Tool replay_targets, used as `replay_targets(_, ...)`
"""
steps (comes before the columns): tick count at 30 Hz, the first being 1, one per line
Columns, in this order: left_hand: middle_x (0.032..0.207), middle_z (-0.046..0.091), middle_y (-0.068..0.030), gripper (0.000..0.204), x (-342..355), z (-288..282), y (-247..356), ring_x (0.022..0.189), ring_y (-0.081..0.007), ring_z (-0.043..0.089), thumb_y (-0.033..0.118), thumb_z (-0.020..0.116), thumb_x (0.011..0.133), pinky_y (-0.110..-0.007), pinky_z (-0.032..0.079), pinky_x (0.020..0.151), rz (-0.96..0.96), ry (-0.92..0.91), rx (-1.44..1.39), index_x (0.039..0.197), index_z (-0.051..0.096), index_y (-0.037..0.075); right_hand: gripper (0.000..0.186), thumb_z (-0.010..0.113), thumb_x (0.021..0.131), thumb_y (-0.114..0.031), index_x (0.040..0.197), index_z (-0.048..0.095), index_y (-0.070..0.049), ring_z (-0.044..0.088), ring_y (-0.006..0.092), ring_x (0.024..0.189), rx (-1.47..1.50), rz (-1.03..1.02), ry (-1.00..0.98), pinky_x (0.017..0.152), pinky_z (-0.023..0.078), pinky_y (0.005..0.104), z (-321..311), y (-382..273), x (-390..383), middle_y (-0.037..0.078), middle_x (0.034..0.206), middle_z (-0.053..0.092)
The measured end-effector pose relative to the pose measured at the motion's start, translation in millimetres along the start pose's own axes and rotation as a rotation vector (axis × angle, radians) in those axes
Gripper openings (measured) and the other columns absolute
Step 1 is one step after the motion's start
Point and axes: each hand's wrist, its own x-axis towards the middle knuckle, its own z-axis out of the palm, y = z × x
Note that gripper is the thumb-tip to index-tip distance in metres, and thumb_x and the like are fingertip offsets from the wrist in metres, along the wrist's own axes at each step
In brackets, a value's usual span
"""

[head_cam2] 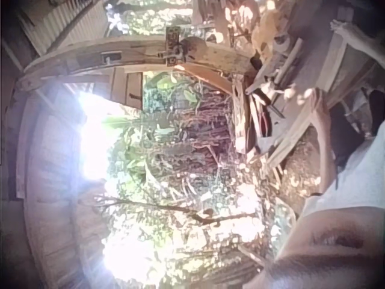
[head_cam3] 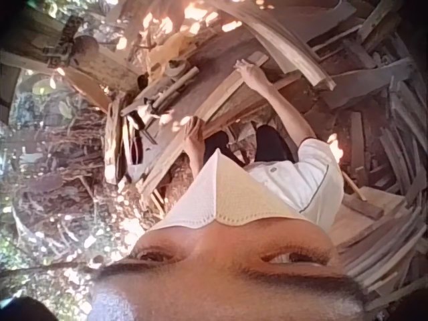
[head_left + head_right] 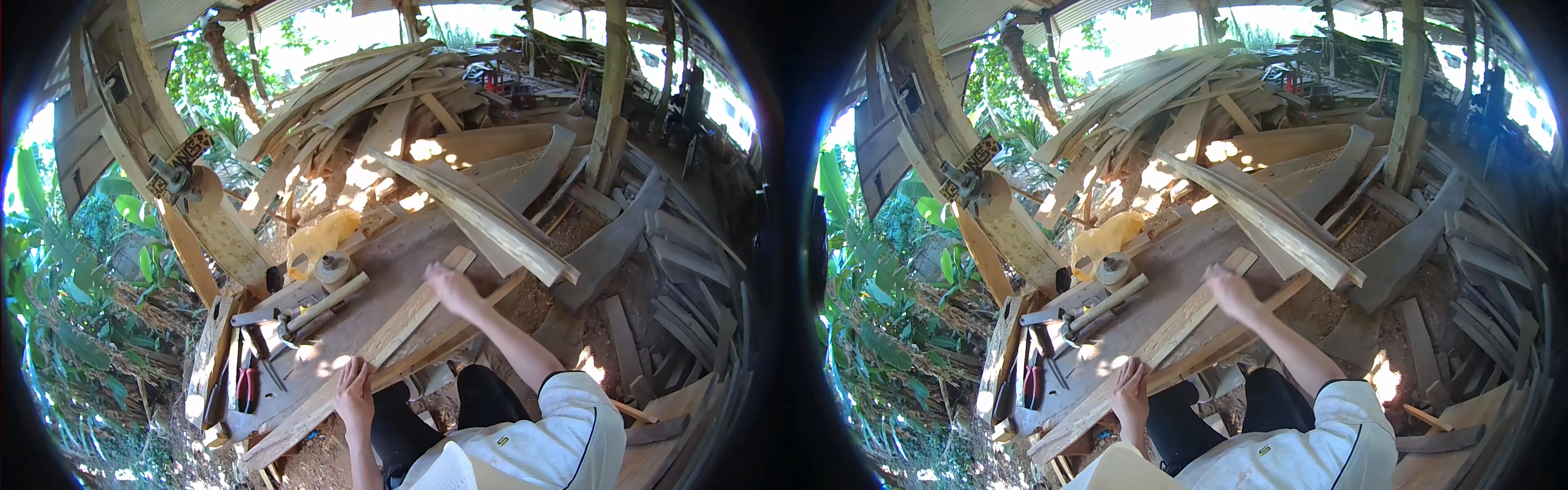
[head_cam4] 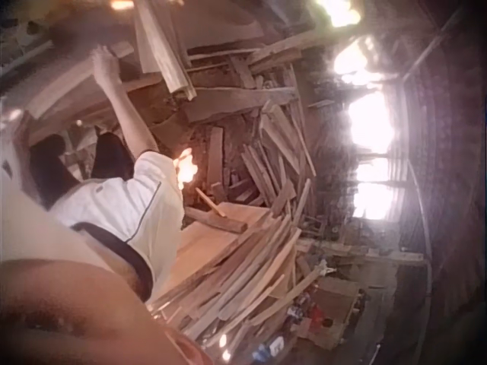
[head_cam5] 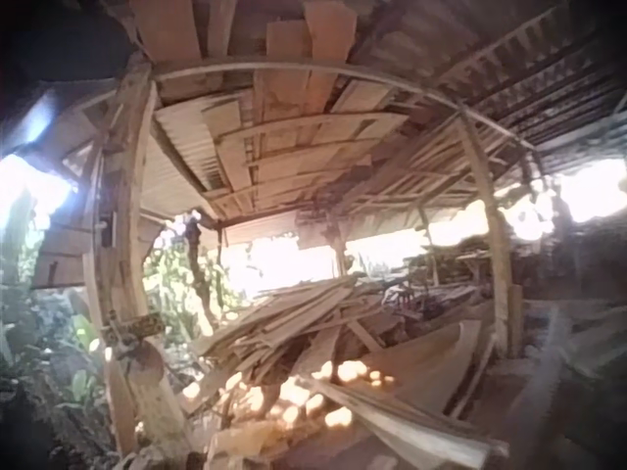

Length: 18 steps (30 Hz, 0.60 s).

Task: The person hammers a nail into a wooden plank, then sands the plank with sandpaper. They flip the plank and continue sanding, then use a hammer to drive another nail into the wood.

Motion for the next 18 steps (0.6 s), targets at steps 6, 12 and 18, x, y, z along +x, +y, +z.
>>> replay_targets(6,0.132,0.069,-0.0162,0.027,0.4,-6.4,1.0,0.126,-0.0365,0.063,0.005,0.071,0.090,-0.042,0.052,0.105,-0.011,0.002,0.016,0.117,0.075,0.005,0.027,0.053,0.102,-0.012,0.115,0.070,0.004,0.061,0.0361,0.129,-0.043,-0.250,0.074,0.102,0.055,0.0428,14.4,-30.2,-6.5,0.025,0.131,0.066)
replay_targets(12,0.135,0.067,-0.0148,0.033,11.7,2.3,8.3,0.130,-0.0342,0.061,0.003,0.070,0.091,-0.042,0.052,0.106,0.026,-0.106,0.043,0.124,0.072,0.006,0.033,0.054,0.101,-0.013,0.126,0.067,0.004,0.059,0.0380,0.131,-0.079,0.138,0.179,0.110,0.048,0.0451,-6.8,36.8,-2.2,0.027,0.136,0.063)
replay_targets(18,0.139,0.064,-0.0159,0.035,1.3,-10.2,7.9,0.133,-0.0348,0.058,-0.002,0.064,0.092,-0.043,0.049,0.110,-0.030,-0.120,0.053,0.126,0.072,0.005,0.021,0.053,0.098,-0.009,0.107,0.069,0.002,0.066,0.0358,0.113,0.062,0.100,0.022,0.095,0.056,0.0431,-20.6,11.7,1.1,0.021,0.111,0.071)
